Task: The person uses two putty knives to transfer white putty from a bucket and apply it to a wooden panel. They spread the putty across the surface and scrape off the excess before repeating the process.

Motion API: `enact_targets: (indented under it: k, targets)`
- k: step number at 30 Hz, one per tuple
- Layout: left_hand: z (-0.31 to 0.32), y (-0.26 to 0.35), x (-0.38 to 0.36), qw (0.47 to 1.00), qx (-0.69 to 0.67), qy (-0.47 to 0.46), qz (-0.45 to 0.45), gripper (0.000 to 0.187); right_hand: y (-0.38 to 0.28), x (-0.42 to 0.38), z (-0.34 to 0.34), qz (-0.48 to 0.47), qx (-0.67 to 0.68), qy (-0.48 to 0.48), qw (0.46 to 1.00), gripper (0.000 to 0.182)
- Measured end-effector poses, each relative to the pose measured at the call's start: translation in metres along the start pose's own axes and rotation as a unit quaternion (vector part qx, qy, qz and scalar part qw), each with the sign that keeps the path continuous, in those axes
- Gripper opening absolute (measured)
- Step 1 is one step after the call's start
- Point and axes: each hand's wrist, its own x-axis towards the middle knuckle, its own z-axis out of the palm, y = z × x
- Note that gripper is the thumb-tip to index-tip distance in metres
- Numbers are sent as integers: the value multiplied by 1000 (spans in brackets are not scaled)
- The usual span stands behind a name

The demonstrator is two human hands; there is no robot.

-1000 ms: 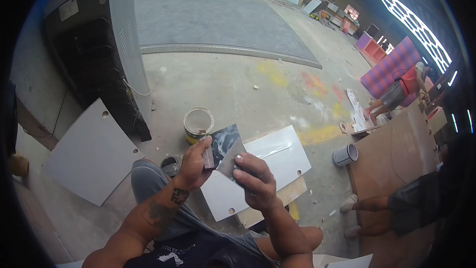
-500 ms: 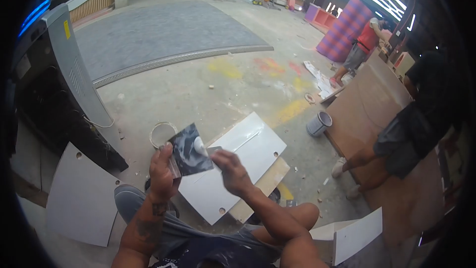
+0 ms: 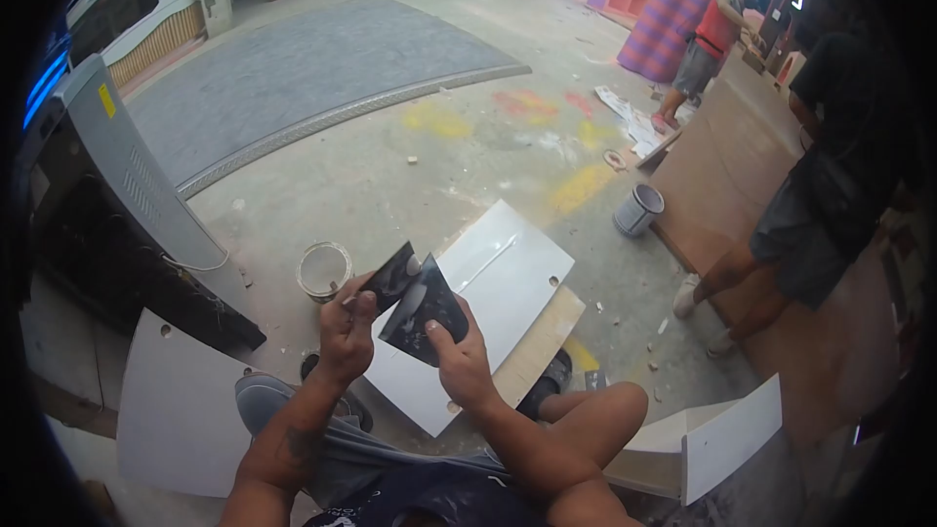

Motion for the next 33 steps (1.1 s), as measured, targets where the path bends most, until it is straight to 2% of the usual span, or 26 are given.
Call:
enact_targets:
  k: [3, 6, 9, 11, 13, 14, 15, 17, 20, 23, 26, 29, 31, 33]
  targets:
    - [-3, 2, 1, 982, 170, -77, 0, 31, 11, 7, -9, 32, 57, 19, 998, 37]
    - [-16, -14, 6, 942, 283, -169, -68, 30, 16, 15, -27, 94, 110, 35, 989, 39]
    - [-34, -38, 10, 933, 276, -171, -154, 34, 29, 38, -67, 68, 62, 62, 994, 40]
    - [-49, -52, 16, 955, 240, -84, -150, 35, 33, 74, -116, 29, -138, 108, 984, 44]
    - [-57, -52, 23, 965, 194, -2, -178, 37, 38, 121, -168, 45, -221, 132, 965, 45]
    - [-60, -47, 28, 964, 167, 38, -205, 39, 48, 147, -203, 21, -330, 135, 934, 47]
    - [-66, -45, 31, 964, 181, 50, -186, 39, 55, 170, -229, 43, -367, 140, 919, 47]
    - [-77, -48, 33, 964, 178, 89, -177, 37, 85, 221, -292, -51, -595, 115, 794, 47]
    - [-65, -43, 41, 953, 149, 185, -190, 35, 109, 277, -334, -59, -680, 100, 724, 47]
    - [-62, -40, 49, 959, 97, 166, -209, 38, 114, 318, -337, -2, -733, 109, 672, 48]
    - [-73, -55, 49, 949, 120, 193, -217, 45, 124, 340, -343, -15, -772, 100, 628, 44]
    - [-76, -52, 47, 955, 120, 159, -219, 25, 142, 349, -357, -20, -791, 87, 605, 43]
    - [-80, -65, 36, 946, 222, 164, -172, 22, 149, 346, -359, -17, -798, 73, 598, 44]
    - [-83, -74, 28, 925, 319, 166, -123, 28, 152, 337, -357, -7, -802, 56, 595, 46]
